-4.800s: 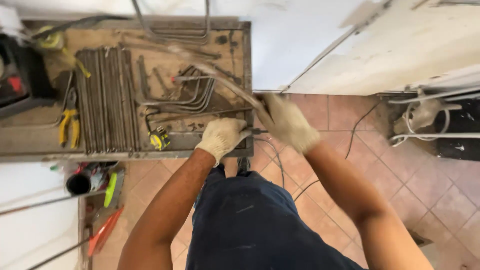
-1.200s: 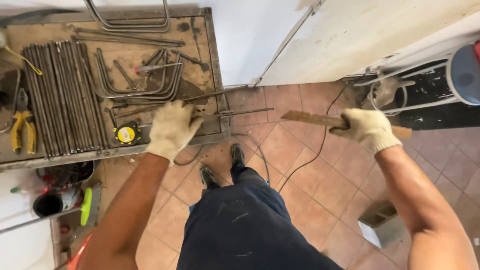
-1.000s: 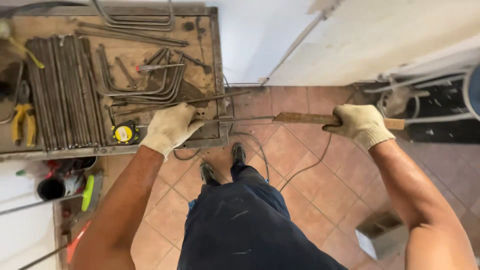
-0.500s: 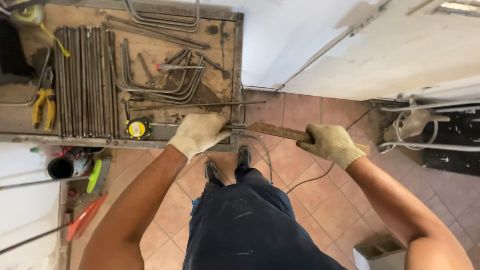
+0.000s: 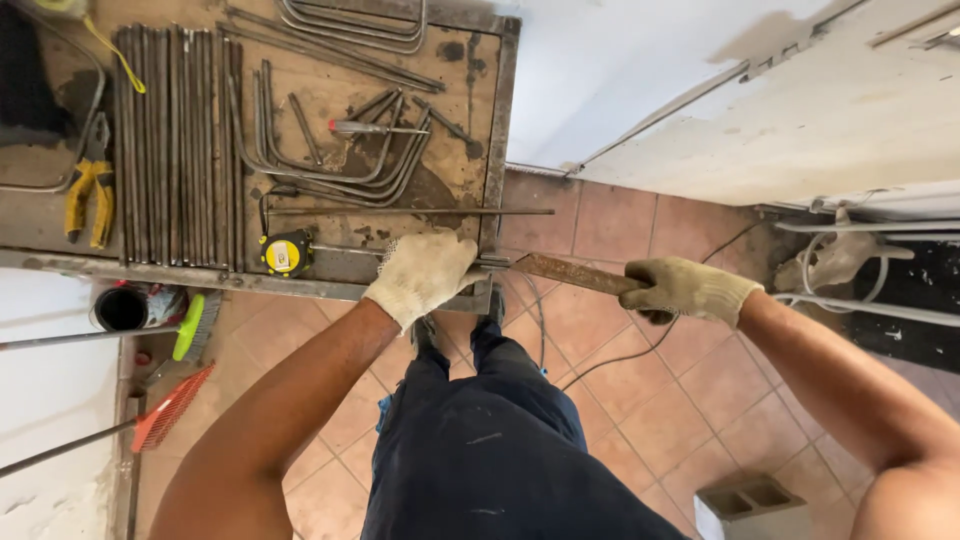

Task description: Measuring and organizing metal rods on a workbench using a tape measure and a metal bar.

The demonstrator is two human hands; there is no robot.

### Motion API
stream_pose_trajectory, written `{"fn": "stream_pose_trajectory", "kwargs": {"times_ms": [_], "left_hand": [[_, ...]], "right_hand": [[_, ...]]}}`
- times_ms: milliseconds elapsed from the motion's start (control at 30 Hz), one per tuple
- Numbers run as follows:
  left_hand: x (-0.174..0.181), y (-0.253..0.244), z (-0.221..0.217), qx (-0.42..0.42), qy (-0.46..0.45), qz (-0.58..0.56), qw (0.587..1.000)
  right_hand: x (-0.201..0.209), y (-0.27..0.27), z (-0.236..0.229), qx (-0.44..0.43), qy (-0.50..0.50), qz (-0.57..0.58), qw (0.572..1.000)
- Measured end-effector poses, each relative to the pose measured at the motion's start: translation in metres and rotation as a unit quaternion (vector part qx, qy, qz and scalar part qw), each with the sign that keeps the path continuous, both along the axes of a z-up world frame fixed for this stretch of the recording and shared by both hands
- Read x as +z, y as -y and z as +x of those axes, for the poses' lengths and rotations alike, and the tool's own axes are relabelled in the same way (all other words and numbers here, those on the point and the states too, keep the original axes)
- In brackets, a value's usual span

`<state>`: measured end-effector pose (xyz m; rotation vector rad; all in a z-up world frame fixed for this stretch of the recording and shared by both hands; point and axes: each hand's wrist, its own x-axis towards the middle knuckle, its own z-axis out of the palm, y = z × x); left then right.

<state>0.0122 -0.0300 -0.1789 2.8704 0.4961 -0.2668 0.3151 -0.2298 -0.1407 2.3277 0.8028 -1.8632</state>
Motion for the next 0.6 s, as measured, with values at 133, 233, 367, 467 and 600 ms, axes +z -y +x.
{"fn": "stream_pose_trajectory", "kwargs": {"times_ms": [133, 233, 367, 467, 600], "left_hand": [[0.001, 0.004, 0.005, 0.004, -0.004, 0.045, 0.999], [0.006, 0.000, 0.006, 0.007, 0.005, 0.013, 1.000], [0.022, -0.003, 0.012, 0.005, -0.045, -0.024, 0.999], [0.010, -0.004, 0.012, 0.000, -0.058, -0.010, 0.998], [0.015, -0.005, 0.014, 0.008, -0.047, -0.023, 0.999]], "right_hand": [[-0.013, 0.001, 0.005, -0.036, -0.029, 0.014, 0.999], [-0.020, 0.000, 0.003, -0.014, -0.037, 0.014, 0.999], [-0.005, -0.003, -0.008, -0.035, -0.027, -0.001, 0.999], [-0.006, 0.000, -0.011, -0.053, -0.018, -0.002, 0.998], [-0.006, 0.014, -0.029, -0.115, -0.012, 0.007, 0.993]]}}
